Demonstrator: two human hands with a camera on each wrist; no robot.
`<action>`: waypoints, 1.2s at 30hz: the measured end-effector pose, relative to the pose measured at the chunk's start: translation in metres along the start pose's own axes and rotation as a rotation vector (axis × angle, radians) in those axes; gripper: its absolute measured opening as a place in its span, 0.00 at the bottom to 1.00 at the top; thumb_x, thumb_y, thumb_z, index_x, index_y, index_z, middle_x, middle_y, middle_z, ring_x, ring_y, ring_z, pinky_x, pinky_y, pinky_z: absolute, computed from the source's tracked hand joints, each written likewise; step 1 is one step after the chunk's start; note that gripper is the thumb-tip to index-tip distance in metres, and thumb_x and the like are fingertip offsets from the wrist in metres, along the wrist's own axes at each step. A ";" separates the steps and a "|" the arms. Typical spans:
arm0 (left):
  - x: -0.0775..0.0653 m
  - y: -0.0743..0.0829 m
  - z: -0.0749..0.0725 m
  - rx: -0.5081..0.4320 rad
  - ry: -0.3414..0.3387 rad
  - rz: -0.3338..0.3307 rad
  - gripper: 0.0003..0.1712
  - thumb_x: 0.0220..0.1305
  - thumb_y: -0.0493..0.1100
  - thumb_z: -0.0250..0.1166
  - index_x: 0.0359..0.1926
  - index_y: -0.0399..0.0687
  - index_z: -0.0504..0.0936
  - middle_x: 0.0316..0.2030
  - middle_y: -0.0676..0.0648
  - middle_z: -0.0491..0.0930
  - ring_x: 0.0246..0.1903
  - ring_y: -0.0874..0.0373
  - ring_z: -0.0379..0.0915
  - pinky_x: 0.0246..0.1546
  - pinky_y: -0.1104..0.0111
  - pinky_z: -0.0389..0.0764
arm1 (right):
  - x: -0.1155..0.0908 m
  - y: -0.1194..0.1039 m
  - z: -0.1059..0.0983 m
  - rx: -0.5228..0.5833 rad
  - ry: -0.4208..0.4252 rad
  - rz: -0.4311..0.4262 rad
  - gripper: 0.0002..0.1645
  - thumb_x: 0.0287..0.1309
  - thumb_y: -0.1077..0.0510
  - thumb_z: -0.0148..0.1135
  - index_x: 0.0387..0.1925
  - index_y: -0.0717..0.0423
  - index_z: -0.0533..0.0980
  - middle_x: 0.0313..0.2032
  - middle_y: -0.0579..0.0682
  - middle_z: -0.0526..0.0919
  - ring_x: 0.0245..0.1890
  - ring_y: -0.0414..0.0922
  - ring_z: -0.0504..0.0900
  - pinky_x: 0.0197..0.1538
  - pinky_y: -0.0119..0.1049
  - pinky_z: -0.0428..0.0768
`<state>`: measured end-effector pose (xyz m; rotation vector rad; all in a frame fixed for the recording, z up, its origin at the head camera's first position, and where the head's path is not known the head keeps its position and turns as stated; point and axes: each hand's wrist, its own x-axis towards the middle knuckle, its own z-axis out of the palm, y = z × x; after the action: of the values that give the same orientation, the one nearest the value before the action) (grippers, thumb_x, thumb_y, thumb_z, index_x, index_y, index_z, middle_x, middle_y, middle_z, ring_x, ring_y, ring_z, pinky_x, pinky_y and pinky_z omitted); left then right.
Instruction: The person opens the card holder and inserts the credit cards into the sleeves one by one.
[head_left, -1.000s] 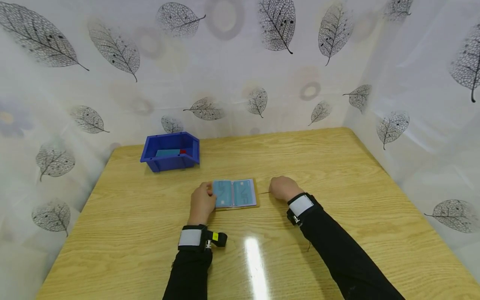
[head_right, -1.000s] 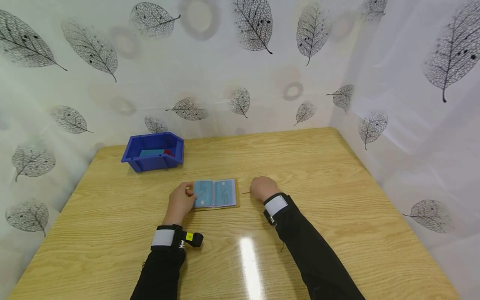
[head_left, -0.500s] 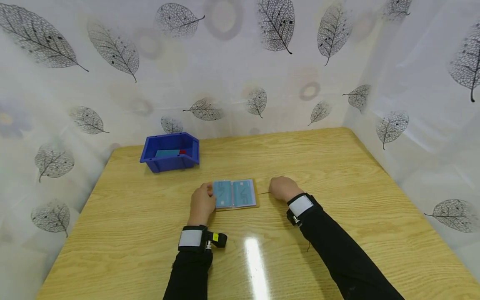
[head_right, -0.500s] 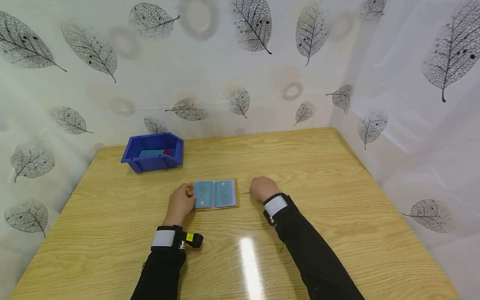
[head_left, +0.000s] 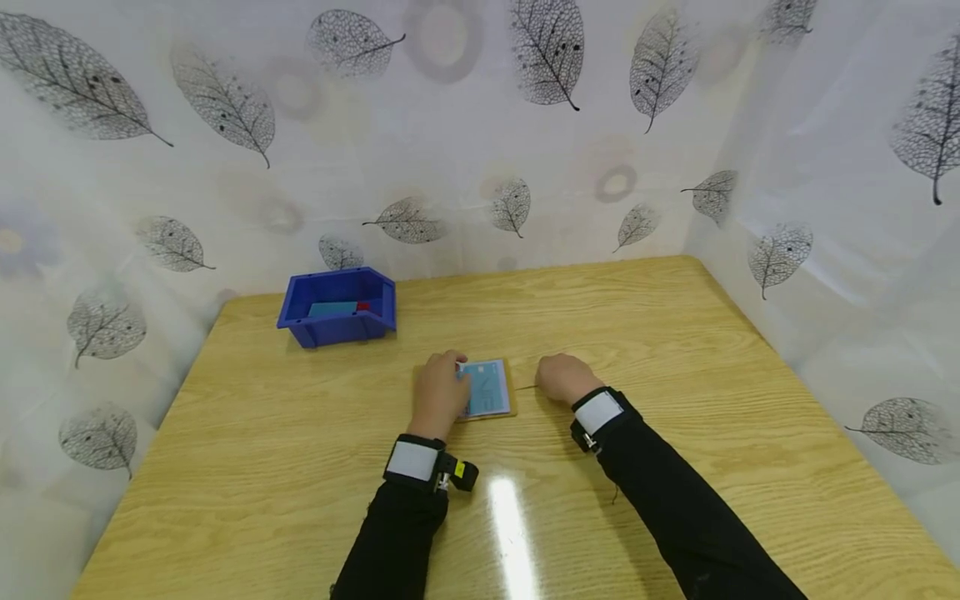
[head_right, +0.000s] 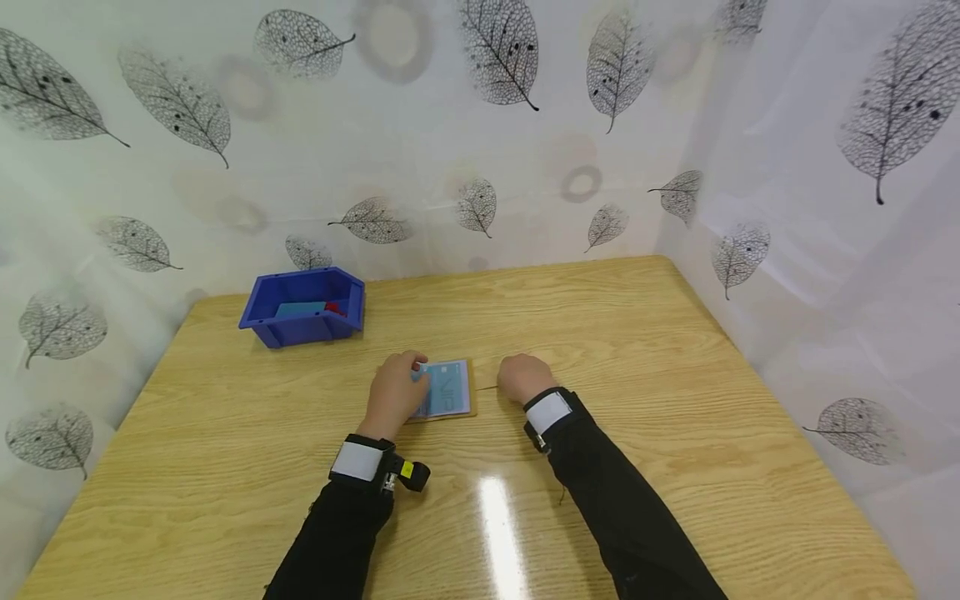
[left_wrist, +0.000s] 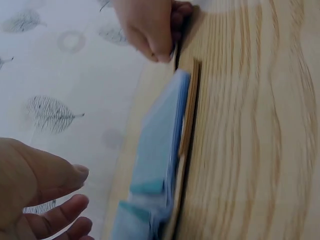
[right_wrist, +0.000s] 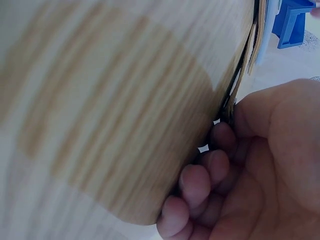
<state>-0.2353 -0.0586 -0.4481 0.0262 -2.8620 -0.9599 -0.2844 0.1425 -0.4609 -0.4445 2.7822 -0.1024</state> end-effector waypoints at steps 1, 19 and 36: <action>0.000 0.005 0.002 0.009 -0.015 0.004 0.15 0.63 0.36 0.63 0.50 0.41 0.81 0.43 0.40 0.80 0.44 0.44 0.76 0.44 0.54 0.76 | 0.000 0.000 0.000 0.000 0.000 -0.001 0.15 0.67 0.62 0.50 0.24 0.58 0.75 0.24 0.54 0.76 0.23 0.48 0.69 0.27 0.37 0.67; -0.003 0.031 0.038 0.206 -0.108 0.019 0.18 0.60 0.35 0.63 0.52 0.39 0.80 0.49 0.36 0.77 0.48 0.39 0.74 0.44 0.51 0.78 | 0.002 -0.001 0.002 -0.035 0.011 0.004 0.17 0.66 0.63 0.52 0.19 0.57 0.73 0.22 0.52 0.75 0.21 0.47 0.68 0.25 0.37 0.67; -0.001 0.036 0.048 0.204 -0.055 -0.044 0.22 0.52 0.39 0.72 0.49 0.37 0.79 0.45 0.37 0.76 0.45 0.41 0.72 0.42 0.53 0.77 | 0.004 0.000 0.004 -0.033 -0.002 0.018 0.16 0.67 0.62 0.51 0.22 0.57 0.74 0.23 0.53 0.76 0.22 0.47 0.69 0.26 0.37 0.70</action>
<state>-0.2393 -0.0009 -0.4645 0.0835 -3.0094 -0.6818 -0.2872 0.1411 -0.4658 -0.4279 2.7884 -0.0520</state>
